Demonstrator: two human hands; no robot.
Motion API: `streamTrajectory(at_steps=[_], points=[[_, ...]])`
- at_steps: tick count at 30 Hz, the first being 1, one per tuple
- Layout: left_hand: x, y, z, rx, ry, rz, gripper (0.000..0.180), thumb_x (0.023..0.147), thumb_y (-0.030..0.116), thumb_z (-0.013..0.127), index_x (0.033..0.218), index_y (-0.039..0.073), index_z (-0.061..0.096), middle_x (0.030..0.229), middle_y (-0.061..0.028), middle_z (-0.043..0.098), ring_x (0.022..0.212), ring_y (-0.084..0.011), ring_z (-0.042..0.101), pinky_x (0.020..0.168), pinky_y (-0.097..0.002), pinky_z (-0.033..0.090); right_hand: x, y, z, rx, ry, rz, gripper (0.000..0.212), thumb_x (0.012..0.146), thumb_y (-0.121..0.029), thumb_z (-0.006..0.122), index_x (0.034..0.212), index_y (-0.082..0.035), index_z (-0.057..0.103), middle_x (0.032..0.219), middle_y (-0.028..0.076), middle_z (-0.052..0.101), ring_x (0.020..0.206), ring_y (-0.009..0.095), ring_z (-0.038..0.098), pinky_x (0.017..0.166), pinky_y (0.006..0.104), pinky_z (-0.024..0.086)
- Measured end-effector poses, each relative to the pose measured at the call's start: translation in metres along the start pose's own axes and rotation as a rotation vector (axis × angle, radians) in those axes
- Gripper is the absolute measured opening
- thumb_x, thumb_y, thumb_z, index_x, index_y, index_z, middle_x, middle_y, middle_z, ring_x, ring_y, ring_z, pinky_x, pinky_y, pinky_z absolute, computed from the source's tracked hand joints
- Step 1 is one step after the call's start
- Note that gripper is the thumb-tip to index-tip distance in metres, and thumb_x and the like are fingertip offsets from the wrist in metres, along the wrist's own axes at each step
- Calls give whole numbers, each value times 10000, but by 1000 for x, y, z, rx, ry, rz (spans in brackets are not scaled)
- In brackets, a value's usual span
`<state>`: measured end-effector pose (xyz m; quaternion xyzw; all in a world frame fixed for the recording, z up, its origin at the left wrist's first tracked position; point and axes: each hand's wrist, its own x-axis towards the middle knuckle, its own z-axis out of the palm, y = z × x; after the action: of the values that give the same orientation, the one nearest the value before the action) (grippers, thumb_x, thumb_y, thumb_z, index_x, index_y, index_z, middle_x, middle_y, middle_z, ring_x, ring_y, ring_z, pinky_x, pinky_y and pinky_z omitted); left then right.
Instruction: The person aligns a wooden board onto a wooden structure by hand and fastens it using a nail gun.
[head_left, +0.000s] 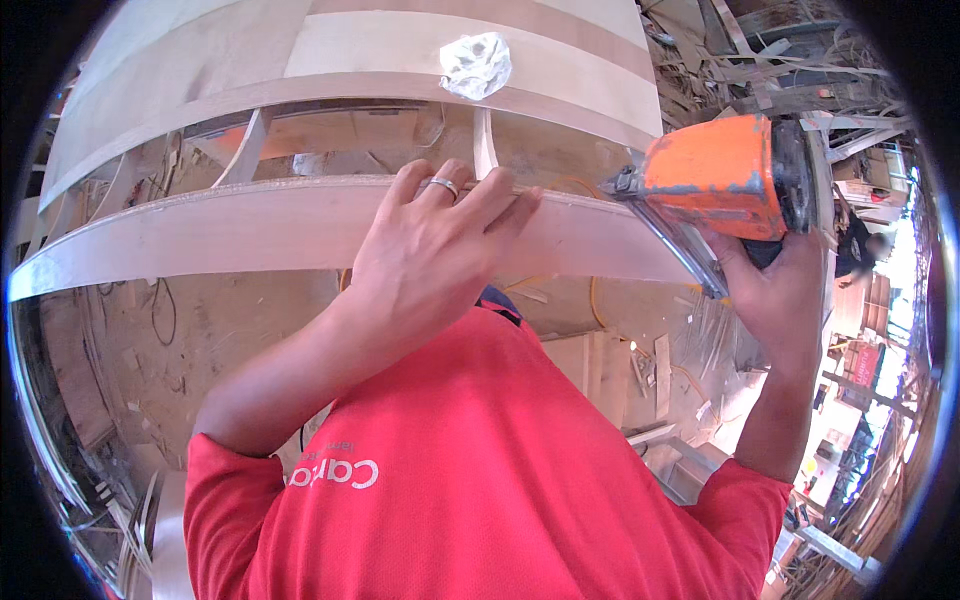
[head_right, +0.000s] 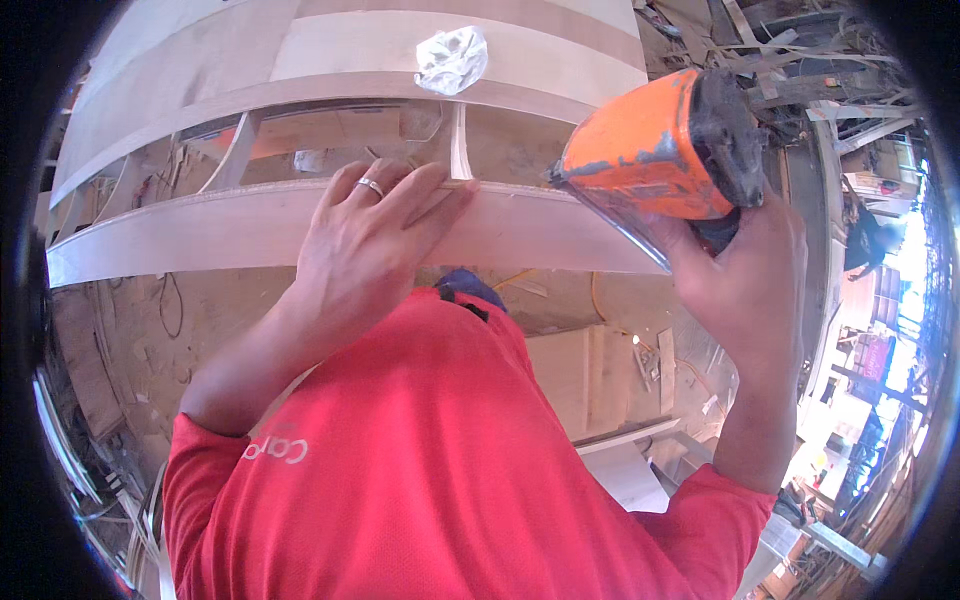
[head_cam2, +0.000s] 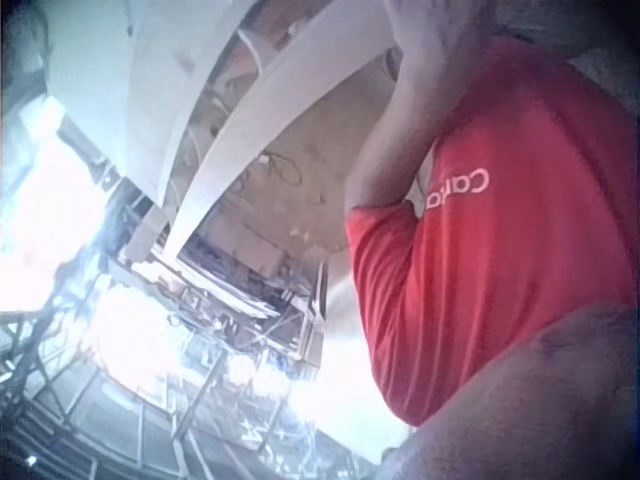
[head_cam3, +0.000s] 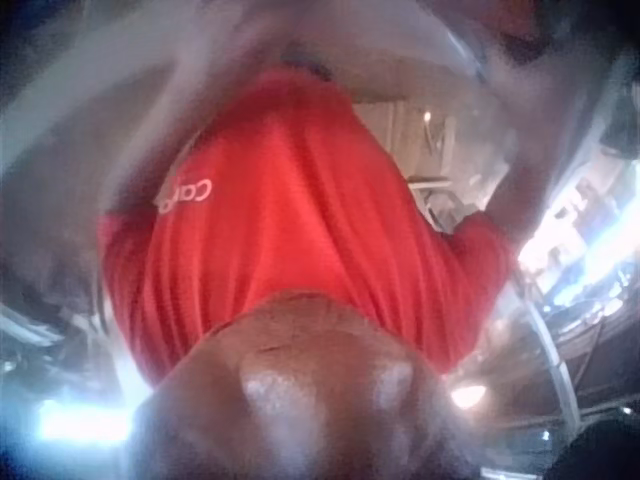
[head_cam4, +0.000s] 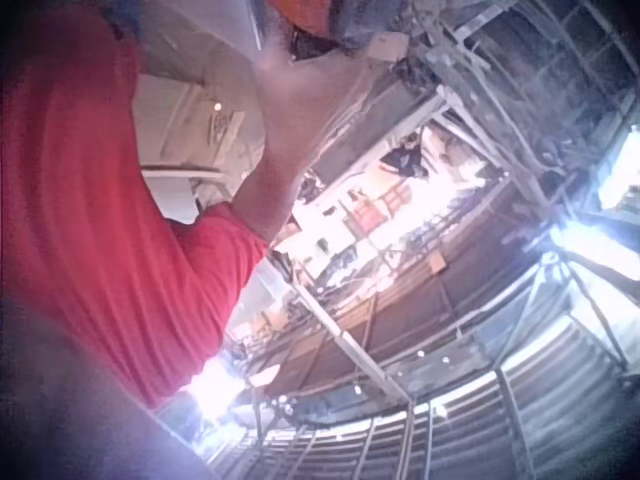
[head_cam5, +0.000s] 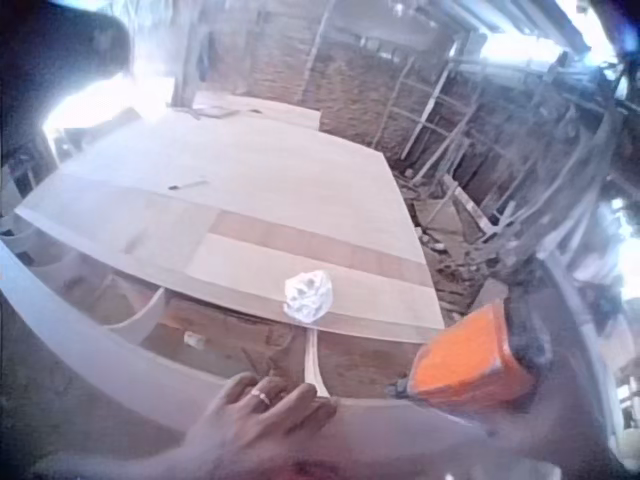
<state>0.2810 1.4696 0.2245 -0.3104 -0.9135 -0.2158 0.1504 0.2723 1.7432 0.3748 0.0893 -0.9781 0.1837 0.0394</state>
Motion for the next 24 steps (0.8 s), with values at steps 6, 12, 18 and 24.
streamTrajectory(at_steps=[6,12,18,24], points=[[-1,-2,1,2,-35,-1,536,814,120,670,1351,114,687,1249,-49,620,1152,-271,606,994,-465,465,0,-25,10,-38,-38,54,309,876,-193,827,1088,17,745,911,167,787,870,278,791,759,375,580],[1,-4,4,6,-20,2,515,833,142,655,1346,116,688,1201,-36,597,1128,-264,597,976,-451,458,5,-40,11,-123,-100,142,312,886,-206,825,1073,33,754,924,172,787,850,268,772,779,373,569],[-1,-5,7,33,-15,15,515,841,144,637,1353,114,679,1215,-37,593,1126,-270,592,980,-456,450,-8,-38,10,-7,112,124,335,901,-215,822,1086,52,740,961,183,790,867,226,760,807,381,560],[0,-3,1,53,-83,3,523,831,144,644,1352,110,680,1230,-39,589,1118,-269,588,960,-455,440,-7,-30,12,-156,-61,188,314,860,-171,819,1070,46,733,908,201,776,891,311,787,783,422,578]])
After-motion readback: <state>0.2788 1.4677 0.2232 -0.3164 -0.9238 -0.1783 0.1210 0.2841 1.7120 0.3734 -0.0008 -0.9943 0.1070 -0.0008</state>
